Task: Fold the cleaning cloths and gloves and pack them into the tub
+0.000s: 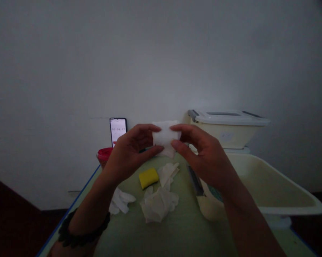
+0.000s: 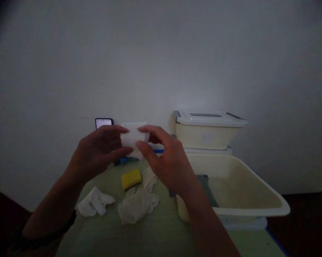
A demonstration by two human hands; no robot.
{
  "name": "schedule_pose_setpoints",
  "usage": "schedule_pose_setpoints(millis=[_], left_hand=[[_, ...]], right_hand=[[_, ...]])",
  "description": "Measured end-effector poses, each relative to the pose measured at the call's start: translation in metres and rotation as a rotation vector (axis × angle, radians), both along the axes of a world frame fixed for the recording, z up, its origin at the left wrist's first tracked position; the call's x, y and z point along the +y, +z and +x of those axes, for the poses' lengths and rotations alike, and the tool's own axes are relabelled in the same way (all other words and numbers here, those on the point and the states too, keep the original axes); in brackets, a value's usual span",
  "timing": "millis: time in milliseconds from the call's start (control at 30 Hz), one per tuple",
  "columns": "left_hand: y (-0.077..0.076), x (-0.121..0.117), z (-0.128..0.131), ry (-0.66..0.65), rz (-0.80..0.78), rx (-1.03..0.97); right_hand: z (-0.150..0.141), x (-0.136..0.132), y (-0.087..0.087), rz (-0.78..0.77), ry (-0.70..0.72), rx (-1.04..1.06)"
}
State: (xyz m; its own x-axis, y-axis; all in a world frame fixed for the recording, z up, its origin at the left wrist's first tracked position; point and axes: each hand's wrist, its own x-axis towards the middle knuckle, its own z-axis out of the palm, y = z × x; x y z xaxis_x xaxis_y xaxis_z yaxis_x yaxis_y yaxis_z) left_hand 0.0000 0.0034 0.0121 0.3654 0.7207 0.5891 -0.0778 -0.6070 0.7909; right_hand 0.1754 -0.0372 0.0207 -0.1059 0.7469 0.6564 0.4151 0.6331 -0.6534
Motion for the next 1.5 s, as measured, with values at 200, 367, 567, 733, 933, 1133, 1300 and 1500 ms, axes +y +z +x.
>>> schedule_pose_setpoints(millis=[200,367,567,733,933,1133,1300,1500], left_hand=[[-0.005,-0.004,0.011,-0.060,-0.006,-0.039],[-0.005,-0.011,0.024,-0.052,-0.083,-0.134],[-0.010,-0.019,0.052,0.080,-0.242,-0.221],[-0.014,-0.012,0.076,0.075,-0.137,0.038],[-0.045,0.017,0.107,0.142,-0.011,0.517],[-0.066,0.039,0.129,-0.008,-0.424,0.398],[-0.064,0.025,0.142,-0.062,-0.732,0.150],[-0.053,0.004,0.138,0.017,-0.675,0.048]], right_hand=[[-0.003,0.005,-0.004,-0.231,0.160,0.299],[0.003,0.000,0.003,-0.196,0.177,0.312],[0.021,-0.011,0.012,-0.142,0.061,0.288],[0.057,-0.011,0.007,-0.267,0.041,0.228],[0.111,-0.017,-0.013,-0.446,-0.034,0.252],[0.146,-0.022,-0.029,-0.545,-0.122,0.276],[0.157,-0.020,-0.035,-0.691,-0.078,0.298],[0.169,-0.026,-0.043,-0.781,-0.060,0.258]])
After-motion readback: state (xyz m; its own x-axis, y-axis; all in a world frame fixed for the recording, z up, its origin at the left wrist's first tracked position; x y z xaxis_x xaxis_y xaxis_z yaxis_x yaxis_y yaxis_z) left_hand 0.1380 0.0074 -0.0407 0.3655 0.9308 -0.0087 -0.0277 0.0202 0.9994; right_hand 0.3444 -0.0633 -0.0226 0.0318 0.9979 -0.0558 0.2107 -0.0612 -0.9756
